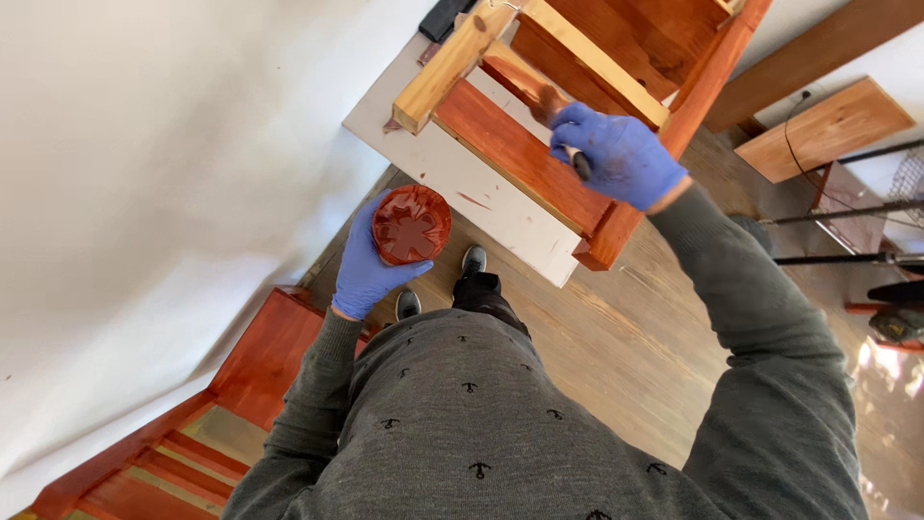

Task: The person applies reddish-brown stain to a wooden chair frame using a paintbrush. They repeatedly dip the brush into a small container and brush the stain onto the chair's legs and slats, working methodically across the structure.

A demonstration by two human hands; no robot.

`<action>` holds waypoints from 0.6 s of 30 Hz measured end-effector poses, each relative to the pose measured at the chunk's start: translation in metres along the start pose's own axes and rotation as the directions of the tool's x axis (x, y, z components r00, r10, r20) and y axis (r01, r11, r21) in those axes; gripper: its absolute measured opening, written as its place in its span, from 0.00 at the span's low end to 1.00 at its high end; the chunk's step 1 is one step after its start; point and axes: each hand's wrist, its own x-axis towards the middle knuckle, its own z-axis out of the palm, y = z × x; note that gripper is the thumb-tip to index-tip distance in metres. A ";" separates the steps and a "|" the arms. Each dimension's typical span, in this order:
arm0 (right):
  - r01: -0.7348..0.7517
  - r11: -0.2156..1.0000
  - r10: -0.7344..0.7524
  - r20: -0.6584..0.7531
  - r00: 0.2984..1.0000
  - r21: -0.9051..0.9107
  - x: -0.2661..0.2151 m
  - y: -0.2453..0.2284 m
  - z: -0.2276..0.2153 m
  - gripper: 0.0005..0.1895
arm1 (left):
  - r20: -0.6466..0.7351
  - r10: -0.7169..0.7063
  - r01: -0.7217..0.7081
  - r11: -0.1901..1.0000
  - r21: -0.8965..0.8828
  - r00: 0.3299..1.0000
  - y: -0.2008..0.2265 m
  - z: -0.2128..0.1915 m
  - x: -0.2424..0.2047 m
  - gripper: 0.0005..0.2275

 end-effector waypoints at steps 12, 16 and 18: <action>-0.180 0.971 0.173 0.058 0.983 0.160 -0.068 0.006 -0.037 0.11 | 0.092 0.005 -0.007 1.000 0.014 0.996 0.001 0.004 0.015 0.58; -0.102 0.986 0.100 0.022 0.995 0.128 -0.048 0.001 -0.026 0.05 | 0.071 0.009 -0.013 0.998 0.056 0.997 0.024 0.017 0.015 0.55; -0.076 0.981 0.079 -0.011 0.997 0.176 -0.046 -0.011 -0.030 0.02 | 0.058 0.000 -0.003 0.998 0.056 0.998 0.028 0.019 0.012 0.51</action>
